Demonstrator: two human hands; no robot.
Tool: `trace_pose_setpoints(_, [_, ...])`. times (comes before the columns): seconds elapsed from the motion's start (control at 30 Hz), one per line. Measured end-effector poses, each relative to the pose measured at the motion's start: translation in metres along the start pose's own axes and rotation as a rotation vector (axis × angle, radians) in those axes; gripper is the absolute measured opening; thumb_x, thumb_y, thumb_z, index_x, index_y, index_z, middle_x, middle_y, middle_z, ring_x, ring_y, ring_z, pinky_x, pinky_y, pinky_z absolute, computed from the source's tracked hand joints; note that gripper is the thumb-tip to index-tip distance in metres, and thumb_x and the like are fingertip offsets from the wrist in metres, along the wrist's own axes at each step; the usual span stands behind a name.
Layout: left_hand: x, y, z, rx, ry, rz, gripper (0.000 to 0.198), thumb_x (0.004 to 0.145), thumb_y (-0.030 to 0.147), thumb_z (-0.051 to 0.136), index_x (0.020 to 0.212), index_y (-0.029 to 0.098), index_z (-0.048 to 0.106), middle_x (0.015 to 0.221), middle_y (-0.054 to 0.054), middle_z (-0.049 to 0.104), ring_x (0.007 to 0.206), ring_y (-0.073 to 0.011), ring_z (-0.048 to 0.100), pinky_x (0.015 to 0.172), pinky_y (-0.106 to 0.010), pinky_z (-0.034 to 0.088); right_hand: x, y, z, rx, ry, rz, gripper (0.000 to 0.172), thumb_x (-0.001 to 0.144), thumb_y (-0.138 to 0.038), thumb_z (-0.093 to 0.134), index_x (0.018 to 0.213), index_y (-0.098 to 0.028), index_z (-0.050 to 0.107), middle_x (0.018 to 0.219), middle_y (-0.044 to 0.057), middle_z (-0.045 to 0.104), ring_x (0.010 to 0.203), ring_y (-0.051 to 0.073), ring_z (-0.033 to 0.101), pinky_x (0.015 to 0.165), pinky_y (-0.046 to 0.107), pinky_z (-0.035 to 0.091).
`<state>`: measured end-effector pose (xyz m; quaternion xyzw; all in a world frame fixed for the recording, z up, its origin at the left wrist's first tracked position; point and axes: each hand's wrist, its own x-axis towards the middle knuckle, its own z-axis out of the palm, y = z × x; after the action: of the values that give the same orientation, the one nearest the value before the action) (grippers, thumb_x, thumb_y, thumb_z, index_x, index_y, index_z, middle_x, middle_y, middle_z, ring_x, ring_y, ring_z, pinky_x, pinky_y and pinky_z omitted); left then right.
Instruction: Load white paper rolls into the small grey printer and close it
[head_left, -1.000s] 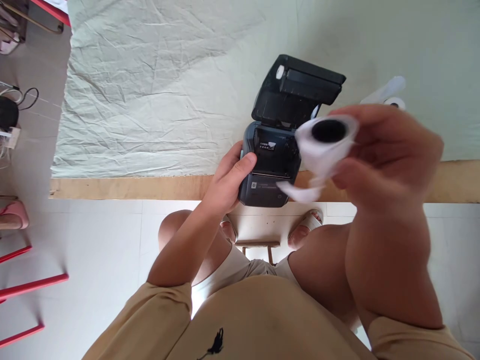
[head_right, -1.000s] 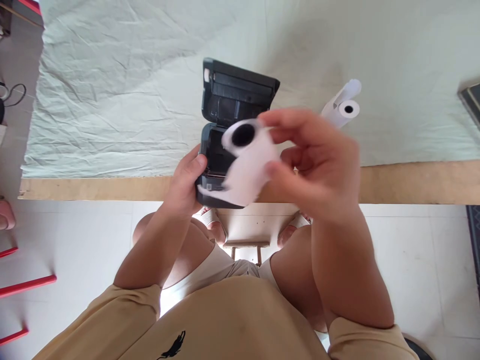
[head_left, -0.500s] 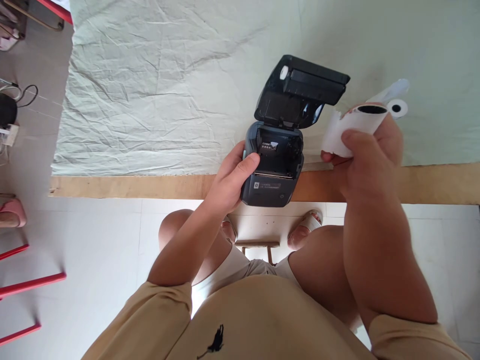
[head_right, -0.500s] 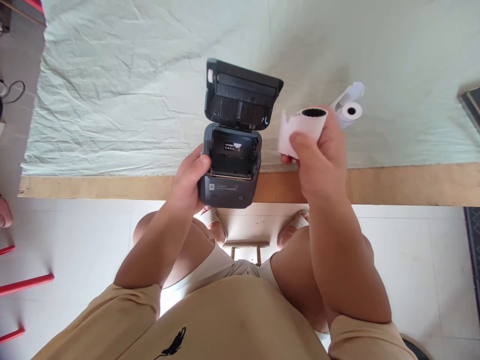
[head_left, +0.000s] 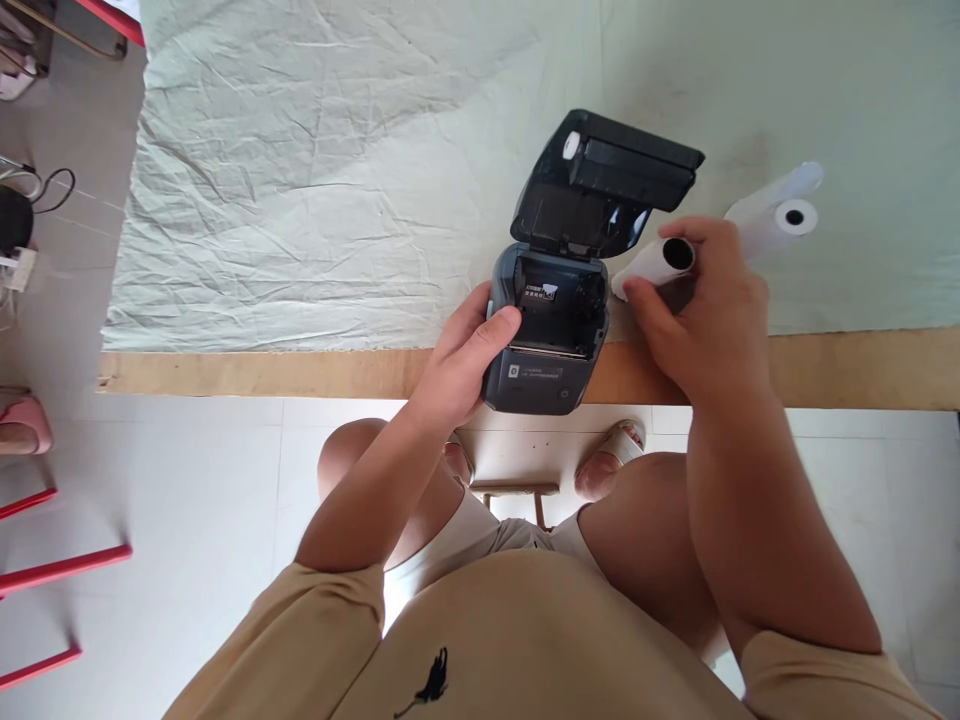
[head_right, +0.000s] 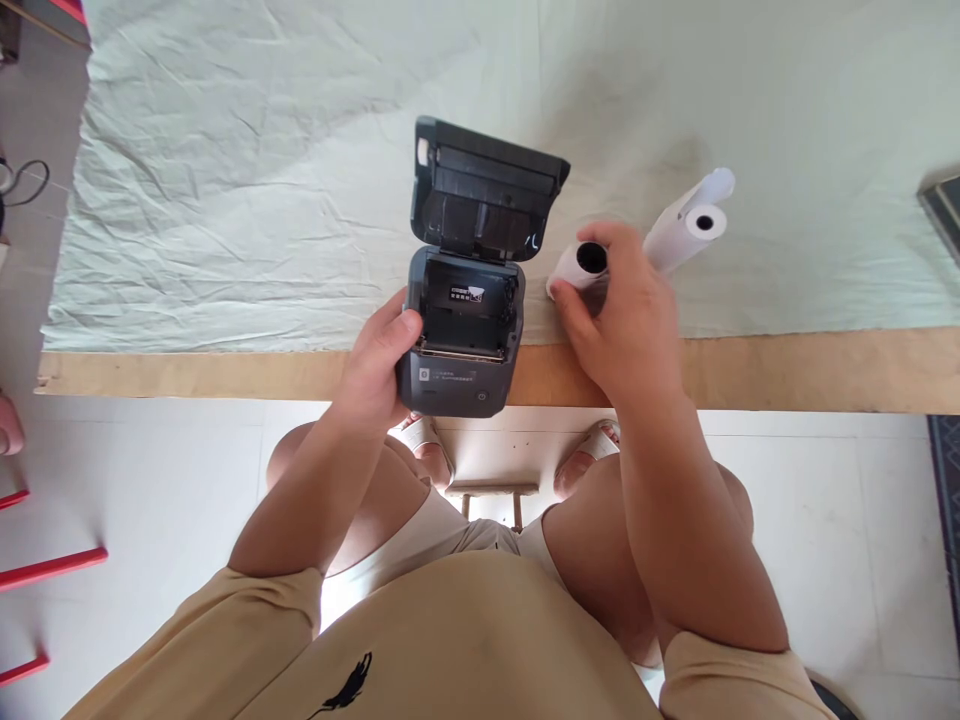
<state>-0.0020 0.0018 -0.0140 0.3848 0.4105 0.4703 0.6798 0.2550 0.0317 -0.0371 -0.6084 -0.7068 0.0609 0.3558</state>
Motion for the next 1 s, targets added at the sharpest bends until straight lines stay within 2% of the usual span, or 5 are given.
trace_pose_setpoints(0.13, [0.0, 0.0, 0.001, 0.01, 0.009, 0.003, 0.059, 0.093, 0.079, 0.087, 0.113, 0.025, 0.076, 0.114, -0.009, 0.089, 0.112, -0.0339, 0.09, 0.079, -0.04, 0.074, -0.001, -0.006, -0.006, 0.062, 0.014, -0.078, 0.053, 0.097, -0.04, 0.074, 0.149, -0.031, 0.065, 0.122, 0.01, 0.084, 0.102, 0.029, 0.079, 0.088, 0.048, 0.062])
trace_pose_setpoints(0.33, [0.001, -0.001, 0.0, -0.027, -0.008, 0.015, 0.052, 0.094, 0.072, 0.09, 0.114, 0.025, 0.079, 0.112, -0.007, 0.09, 0.113, -0.0322, 0.089, 0.077, -0.036, 0.072, 0.014, 0.044, -0.014, 0.054, 0.636, -0.158, 0.039, 0.096, -0.051, 0.072, 0.129, -0.031, 0.071, 0.122, 0.01, 0.069, 0.096, 0.027, 0.066, 0.074, 0.045, 0.043])
trace_pose_setpoints(0.5, [0.001, 0.0, 0.0, -0.021, 0.003, 0.02, 0.051, 0.093, 0.07, 0.091, 0.113, 0.024, 0.08, 0.114, -0.007, 0.091, 0.113, -0.0331, 0.09, 0.079, -0.037, 0.073, 0.023, 0.087, 0.0, -0.1, 0.474, 0.041, 0.068, 0.074, -0.021, 0.091, 0.136, -0.031, 0.065, 0.133, 0.012, 0.062, 0.108, 0.028, 0.065, 0.088, 0.048, 0.054])
trace_pose_setpoints(0.67, [0.002, -0.001, 0.0, -0.009, 0.009, 0.01, 0.055, 0.091, 0.074, 0.091, 0.113, 0.024, 0.079, 0.116, -0.008, 0.091, 0.124, -0.0366, 0.088, 0.088, -0.042, 0.075, 0.02, 0.072, 0.006, -0.113, 0.351, 0.168, 0.067, 0.072, 0.0, 0.076, 0.131, -0.031, 0.07, 0.136, 0.013, 0.069, 0.102, 0.025, 0.07, 0.074, 0.038, 0.05])
trace_pose_setpoints(1.0, [0.002, 0.0, 0.001, -0.013, 0.026, 0.006, 0.054, 0.09, 0.071, 0.092, 0.11, 0.024, 0.077, 0.118, -0.009, 0.091, 0.129, -0.0388, 0.087, 0.094, -0.045, 0.076, 0.019, 0.055, 0.002, -0.044, 0.262, 0.214, 0.062, 0.075, -0.009, 0.071, 0.134, -0.028, 0.073, 0.126, 0.016, 0.072, 0.107, 0.03, 0.071, 0.082, 0.044, 0.056])
